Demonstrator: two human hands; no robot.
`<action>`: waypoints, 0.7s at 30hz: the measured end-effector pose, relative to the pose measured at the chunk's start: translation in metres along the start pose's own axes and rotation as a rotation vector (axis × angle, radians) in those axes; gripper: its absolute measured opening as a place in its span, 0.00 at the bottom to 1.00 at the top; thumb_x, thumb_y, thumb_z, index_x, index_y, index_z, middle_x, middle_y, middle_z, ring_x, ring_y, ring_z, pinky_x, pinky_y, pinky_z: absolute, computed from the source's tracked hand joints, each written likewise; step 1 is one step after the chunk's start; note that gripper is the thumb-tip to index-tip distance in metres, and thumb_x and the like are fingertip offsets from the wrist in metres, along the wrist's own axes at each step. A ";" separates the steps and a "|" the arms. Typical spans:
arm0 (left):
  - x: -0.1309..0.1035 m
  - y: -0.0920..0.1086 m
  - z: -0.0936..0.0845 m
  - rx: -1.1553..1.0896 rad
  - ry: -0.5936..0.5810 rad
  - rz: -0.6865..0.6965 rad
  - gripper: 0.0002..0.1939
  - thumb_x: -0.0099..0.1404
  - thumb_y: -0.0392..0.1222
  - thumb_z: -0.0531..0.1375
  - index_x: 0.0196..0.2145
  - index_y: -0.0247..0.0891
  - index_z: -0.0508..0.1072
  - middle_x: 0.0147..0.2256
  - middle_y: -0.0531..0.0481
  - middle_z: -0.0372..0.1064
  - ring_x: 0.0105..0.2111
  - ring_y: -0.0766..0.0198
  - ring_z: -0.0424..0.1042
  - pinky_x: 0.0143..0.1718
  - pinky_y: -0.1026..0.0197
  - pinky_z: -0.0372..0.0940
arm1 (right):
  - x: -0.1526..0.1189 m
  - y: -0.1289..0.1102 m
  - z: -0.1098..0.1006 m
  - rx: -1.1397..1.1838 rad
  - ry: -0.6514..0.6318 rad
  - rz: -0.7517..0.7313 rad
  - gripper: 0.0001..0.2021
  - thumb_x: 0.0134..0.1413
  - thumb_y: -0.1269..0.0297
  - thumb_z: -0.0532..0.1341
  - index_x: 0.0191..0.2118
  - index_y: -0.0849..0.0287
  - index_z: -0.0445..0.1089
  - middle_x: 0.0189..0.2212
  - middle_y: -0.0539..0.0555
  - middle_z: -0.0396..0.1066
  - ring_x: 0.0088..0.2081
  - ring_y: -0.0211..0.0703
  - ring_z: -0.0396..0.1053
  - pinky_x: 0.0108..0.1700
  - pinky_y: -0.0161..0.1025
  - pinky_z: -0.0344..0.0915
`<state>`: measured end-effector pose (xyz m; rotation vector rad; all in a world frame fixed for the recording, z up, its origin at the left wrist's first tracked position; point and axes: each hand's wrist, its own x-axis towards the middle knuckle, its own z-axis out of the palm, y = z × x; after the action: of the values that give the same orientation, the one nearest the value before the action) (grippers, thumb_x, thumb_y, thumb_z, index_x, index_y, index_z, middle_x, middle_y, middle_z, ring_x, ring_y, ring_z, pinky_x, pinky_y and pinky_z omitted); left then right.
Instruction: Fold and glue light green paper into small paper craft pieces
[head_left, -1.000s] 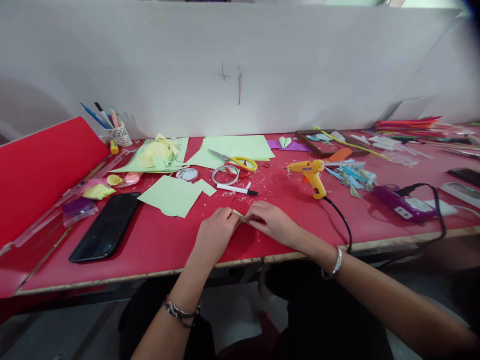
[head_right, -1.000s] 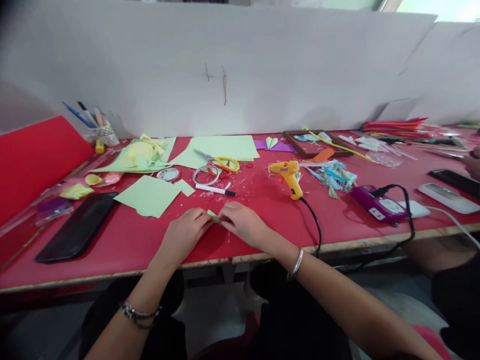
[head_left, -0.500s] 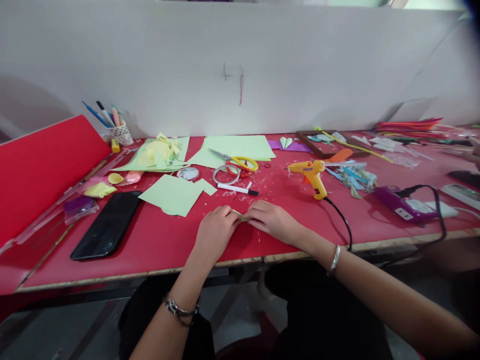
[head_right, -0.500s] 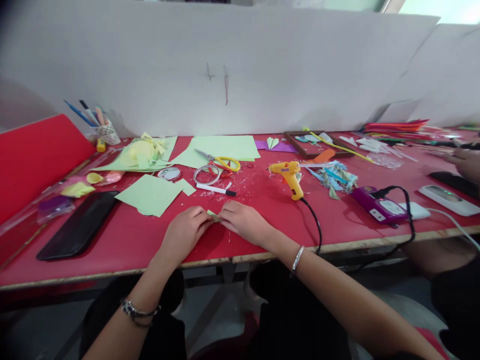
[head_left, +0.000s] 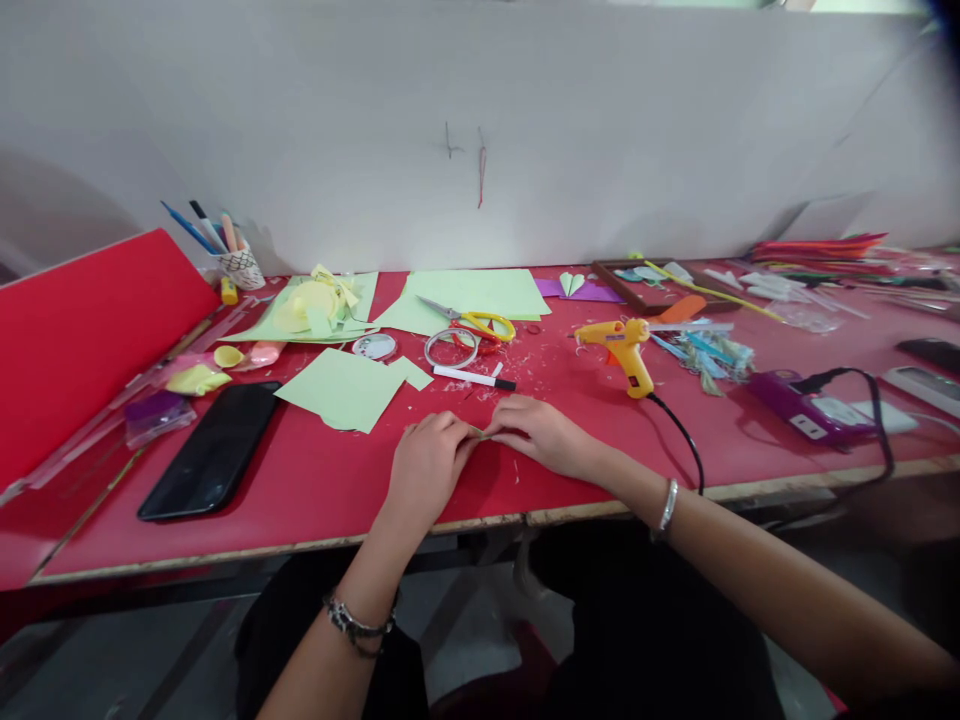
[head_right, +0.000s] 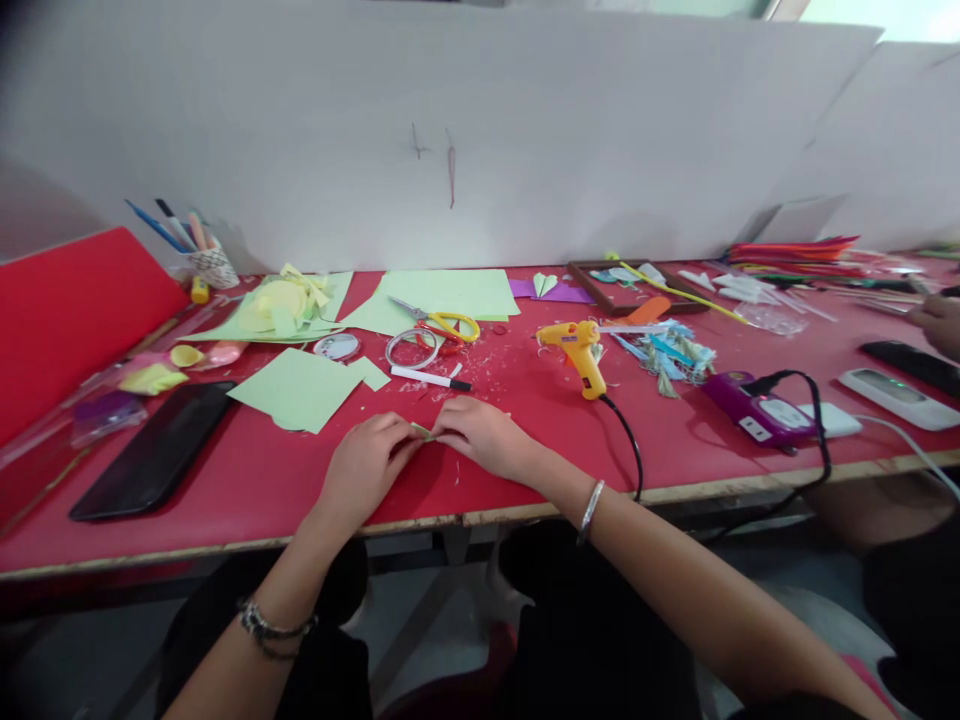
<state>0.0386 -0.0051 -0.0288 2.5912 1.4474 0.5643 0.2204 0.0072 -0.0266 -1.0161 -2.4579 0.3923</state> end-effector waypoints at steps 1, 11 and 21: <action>0.000 0.000 0.001 0.004 0.007 0.003 0.09 0.63 0.39 0.52 0.35 0.38 0.71 0.34 0.49 0.67 0.33 0.64 0.67 0.32 0.63 0.59 | 0.001 0.000 0.000 0.008 -0.001 0.005 0.07 0.55 0.71 0.54 0.34 0.61 0.69 0.31 0.54 0.68 0.35 0.39 0.64 0.39 0.36 0.62; 0.000 0.004 0.000 0.019 0.036 -0.045 0.06 0.62 0.39 0.53 0.33 0.40 0.70 0.32 0.52 0.69 0.33 0.63 0.67 0.35 0.60 0.56 | 0.004 -0.001 0.000 0.064 0.030 0.077 0.06 0.53 0.72 0.56 0.30 0.62 0.70 0.30 0.54 0.68 0.35 0.39 0.65 0.39 0.36 0.62; 0.000 0.009 0.001 0.019 0.063 -0.135 0.04 0.61 0.38 0.54 0.32 0.40 0.68 0.33 0.52 0.70 0.36 0.60 0.66 0.34 0.58 0.54 | 0.016 0.003 -0.005 0.191 -0.060 0.225 0.05 0.48 0.74 0.57 0.27 0.64 0.71 0.26 0.53 0.69 0.30 0.36 0.66 0.33 0.32 0.61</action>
<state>0.0460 -0.0102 -0.0270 2.4865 1.6398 0.6221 0.2146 0.0215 -0.0190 -1.2154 -2.3102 0.7254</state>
